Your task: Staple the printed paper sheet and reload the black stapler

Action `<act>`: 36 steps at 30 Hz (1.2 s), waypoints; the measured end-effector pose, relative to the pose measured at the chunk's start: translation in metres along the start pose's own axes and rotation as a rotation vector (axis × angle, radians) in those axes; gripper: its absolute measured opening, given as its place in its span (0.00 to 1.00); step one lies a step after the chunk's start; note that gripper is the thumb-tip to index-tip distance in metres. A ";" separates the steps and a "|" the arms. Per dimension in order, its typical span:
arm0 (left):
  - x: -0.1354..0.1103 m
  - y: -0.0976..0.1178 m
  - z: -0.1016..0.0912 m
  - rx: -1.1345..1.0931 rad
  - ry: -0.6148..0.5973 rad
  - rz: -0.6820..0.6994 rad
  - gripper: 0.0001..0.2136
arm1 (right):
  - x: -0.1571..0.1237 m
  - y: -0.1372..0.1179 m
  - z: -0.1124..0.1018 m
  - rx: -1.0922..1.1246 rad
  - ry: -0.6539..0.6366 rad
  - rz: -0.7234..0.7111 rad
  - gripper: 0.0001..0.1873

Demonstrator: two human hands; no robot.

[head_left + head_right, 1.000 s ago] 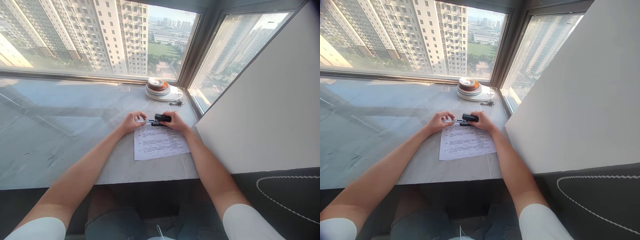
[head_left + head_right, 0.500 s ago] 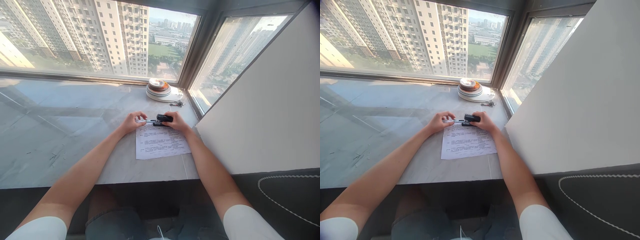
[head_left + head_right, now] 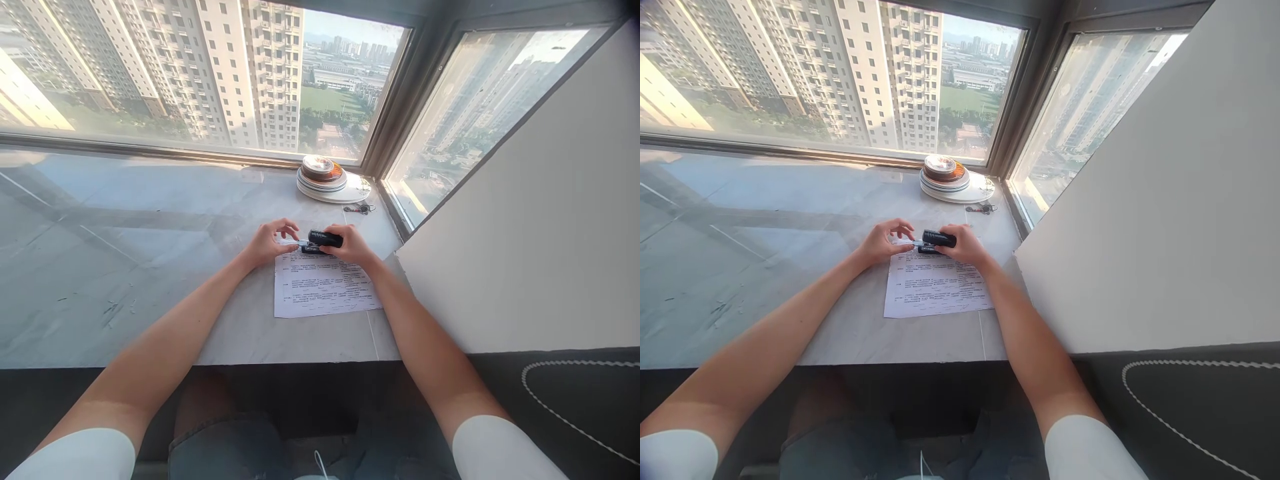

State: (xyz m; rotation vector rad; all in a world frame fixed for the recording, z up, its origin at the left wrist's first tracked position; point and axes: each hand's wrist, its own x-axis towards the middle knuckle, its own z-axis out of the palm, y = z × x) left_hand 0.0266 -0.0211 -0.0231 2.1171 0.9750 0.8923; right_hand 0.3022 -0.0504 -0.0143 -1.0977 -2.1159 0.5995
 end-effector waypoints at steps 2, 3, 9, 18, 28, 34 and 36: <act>0.000 0.000 0.000 -0.021 0.015 -0.001 0.21 | 0.000 -0.002 0.001 -0.001 0.007 0.011 0.13; 0.000 0.000 0.000 -0.035 0.017 -0.001 0.21 | 0.001 -0.002 0.002 0.001 0.005 0.013 0.13; 0.000 0.001 0.000 -0.085 0.012 0.000 0.22 | 0.002 -0.006 0.006 0.007 -0.009 -0.011 0.12; 0.001 0.005 0.002 -0.120 0.034 -0.046 0.25 | 0.004 -0.013 0.015 -0.003 0.016 -0.030 0.13; 0.001 0.001 0.002 -0.207 0.052 -0.024 0.23 | 0.006 -0.017 0.017 0.010 0.050 -0.051 0.12; 0.000 0.001 0.003 -0.204 0.060 -0.011 0.22 | 0.005 -0.017 0.019 0.008 0.064 -0.042 0.13; 0.001 0.002 0.003 -0.189 0.053 -0.012 0.22 | 0.005 -0.016 0.019 -0.013 0.063 -0.042 0.13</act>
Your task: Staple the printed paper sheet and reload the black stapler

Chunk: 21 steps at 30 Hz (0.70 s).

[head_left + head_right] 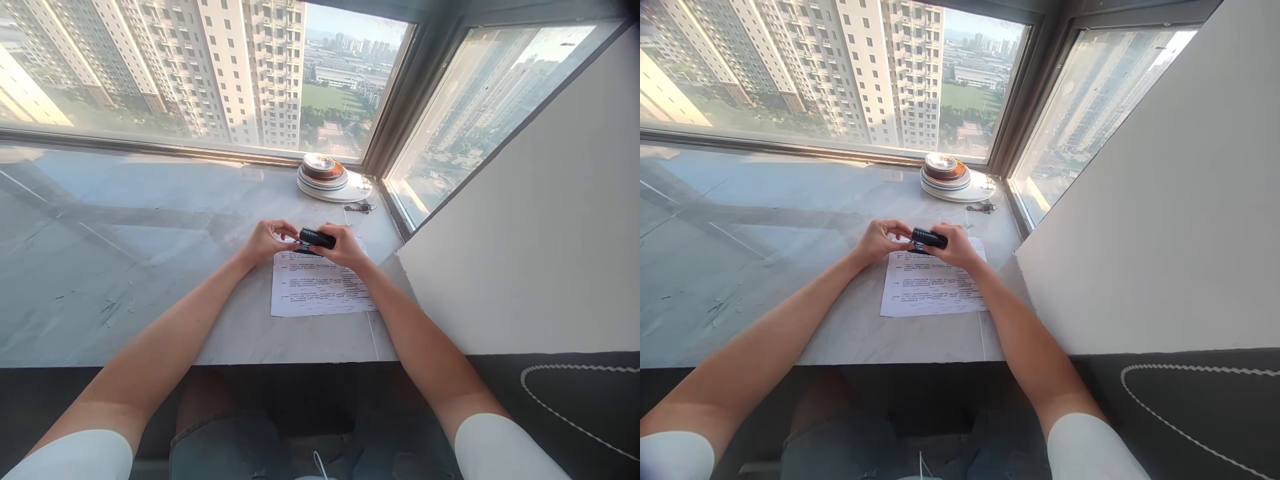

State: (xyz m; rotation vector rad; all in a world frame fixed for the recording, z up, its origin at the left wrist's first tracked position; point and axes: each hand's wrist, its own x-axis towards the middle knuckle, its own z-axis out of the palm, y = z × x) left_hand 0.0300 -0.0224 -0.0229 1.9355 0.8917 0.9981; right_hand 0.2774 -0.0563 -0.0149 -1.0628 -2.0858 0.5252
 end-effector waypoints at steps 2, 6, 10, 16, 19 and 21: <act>0.000 0.001 0.000 0.039 -0.008 0.008 0.22 | 0.000 0.002 0.000 -0.034 0.001 0.005 0.13; 0.001 -0.003 -0.001 0.197 0.070 0.029 0.19 | 0.001 0.011 -0.002 -0.118 0.122 0.035 0.14; 0.002 -0.013 -0.001 0.425 0.142 0.026 0.19 | 0.002 0.021 -0.011 -0.155 0.325 0.064 0.17; 0.001 -0.021 0.001 0.561 -0.059 -0.025 0.12 | 0.001 0.026 -0.021 -0.311 0.403 0.043 0.12; 0.001 -0.018 0.001 0.518 -0.085 -0.031 0.10 | 0.000 0.027 -0.020 -0.395 0.355 0.010 0.14; 0.001 -0.017 0.001 0.492 -0.099 -0.038 0.09 | 0.000 0.028 -0.020 -0.424 0.335 -0.006 0.16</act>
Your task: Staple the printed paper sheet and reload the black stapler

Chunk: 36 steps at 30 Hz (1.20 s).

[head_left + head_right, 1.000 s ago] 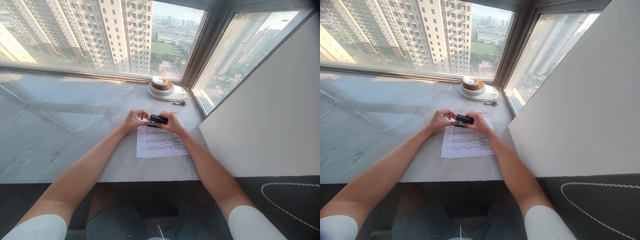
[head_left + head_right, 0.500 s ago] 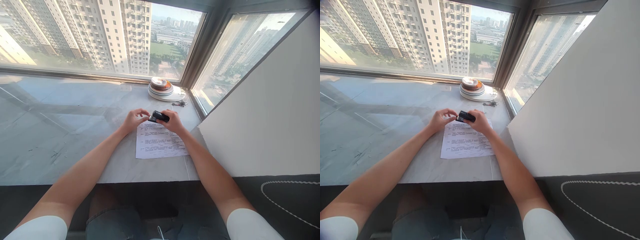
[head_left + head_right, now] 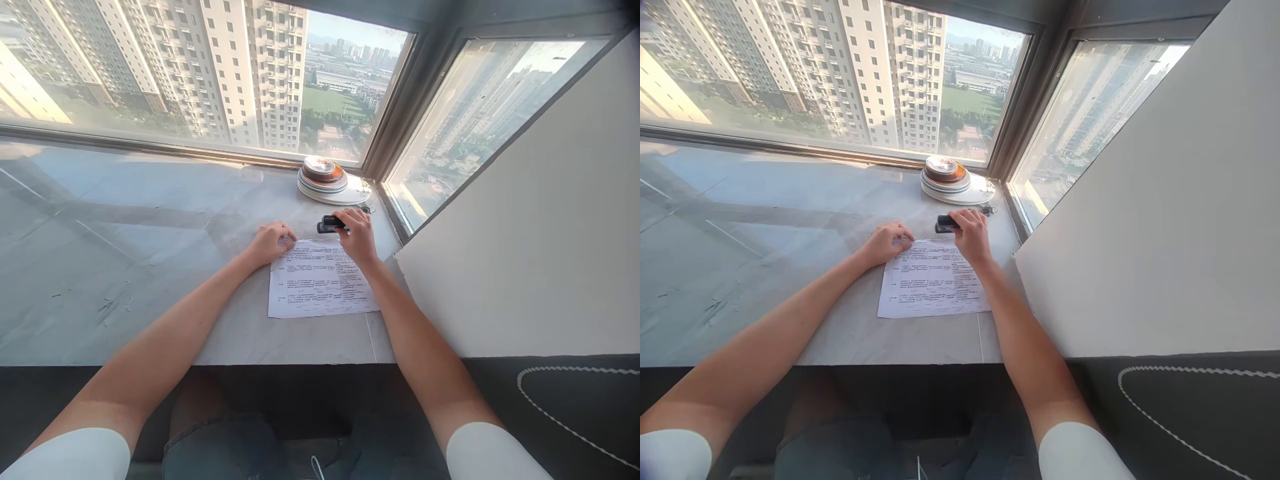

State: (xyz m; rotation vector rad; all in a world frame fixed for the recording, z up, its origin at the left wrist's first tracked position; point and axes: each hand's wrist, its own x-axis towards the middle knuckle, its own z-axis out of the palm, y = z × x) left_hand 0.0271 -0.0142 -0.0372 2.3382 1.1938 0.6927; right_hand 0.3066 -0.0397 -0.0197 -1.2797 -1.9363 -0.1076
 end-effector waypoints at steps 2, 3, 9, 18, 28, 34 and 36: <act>0.000 0.001 -0.001 -0.014 -0.014 -0.009 0.08 | 0.000 0.002 0.001 -0.005 -0.013 -0.004 0.17; 0.000 0.001 -0.001 -0.018 -0.018 -0.013 0.09 | 0.000 0.003 0.002 0.000 -0.021 -0.001 0.17; 0.001 -0.001 0.001 -0.037 -0.048 0.015 0.16 | 0.000 0.009 0.006 0.077 -0.107 0.001 0.16; 0.001 0.000 -0.002 -0.110 -0.063 -0.017 0.14 | -0.001 0.004 0.012 0.128 -0.205 0.002 0.17; -0.001 0.009 -0.006 -0.102 -0.057 0.004 0.13 | 0.002 -0.006 0.008 0.355 -0.230 0.005 0.20; -0.001 0.007 -0.005 -0.128 -0.054 0.019 0.12 | 0.002 -0.007 0.001 0.498 -0.268 0.074 0.19; -0.001 0.005 -0.004 -0.135 -0.047 0.018 0.12 | 0.002 -0.005 0.002 0.509 -0.258 0.134 0.21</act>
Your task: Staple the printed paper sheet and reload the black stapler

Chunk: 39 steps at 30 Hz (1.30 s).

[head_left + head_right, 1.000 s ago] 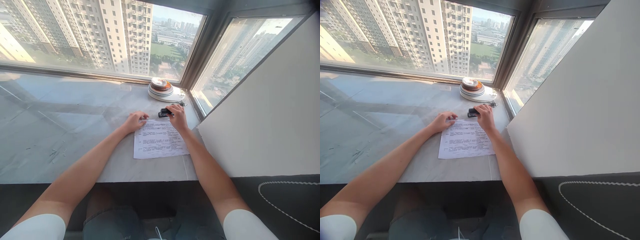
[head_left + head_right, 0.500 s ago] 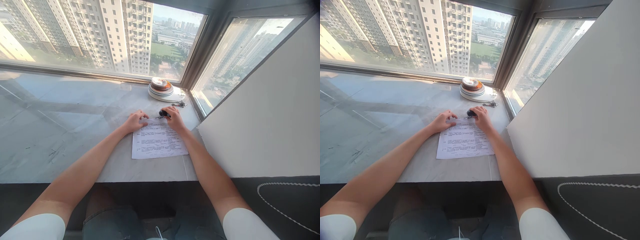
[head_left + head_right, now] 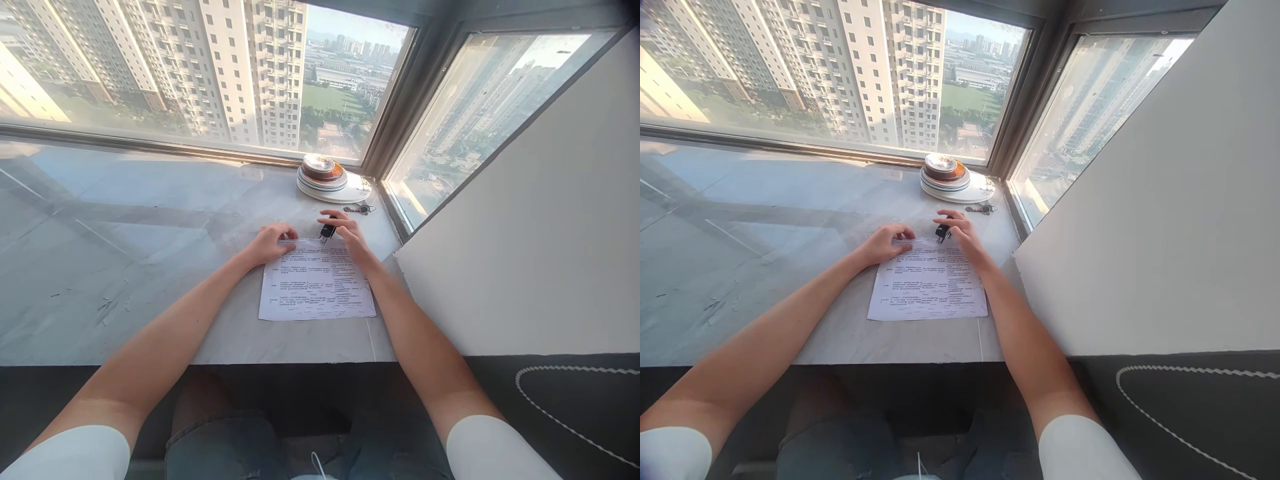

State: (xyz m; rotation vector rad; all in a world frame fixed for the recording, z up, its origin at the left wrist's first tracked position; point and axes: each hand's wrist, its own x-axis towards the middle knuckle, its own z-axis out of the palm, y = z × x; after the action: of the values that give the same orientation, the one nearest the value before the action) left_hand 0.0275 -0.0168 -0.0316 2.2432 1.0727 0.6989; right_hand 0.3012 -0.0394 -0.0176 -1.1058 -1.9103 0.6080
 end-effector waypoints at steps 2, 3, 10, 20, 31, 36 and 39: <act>0.001 -0.002 0.001 -0.003 0.009 0.000 0.12 | 0.001 0.004 0.001 0.021 0.030 0.068 0.25; 0.001 -0.003 0.001 -0.002 0.011 0.002 0.13 | 0.002 0.006 0.002 0.030 0.039 0.105 0.27; 0.003 -0.007 0.001 0.009 0.011 0.024 0.12 | 0.005 0.014 0.006 0.046 0.011 0.242 0.33; 0.002 -0.003 0.000 0.004 0.023 0.014 0.11 | 0.002 0.010 0.006 0.026 -0.010 0.167 0.27; 0.003 -0.004 0.000 -0.061 0.024 -0.011 0.11 | 0.001 0.011 0.006 0.012 -0.020 0.158 0.28; 0.003 -0.008 0.001 -0.062 0.023 -0.004 0.10 | 0.001 0.012 0.007 -0.014 -0.020 0.161 0.27; 0.003 -0.009 0.002 -0.059 0.017 -0.009 0.11 | 0.001 0.013 0.007 -0.024 -0.019 0.159 0.27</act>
State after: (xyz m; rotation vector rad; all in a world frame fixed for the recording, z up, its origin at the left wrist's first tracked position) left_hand 0.0255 -0.0100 -0.0382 2.1852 1.0560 0.7378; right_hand 0.3006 -0.0320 -0.0302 -1.2803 -1.8614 0.6871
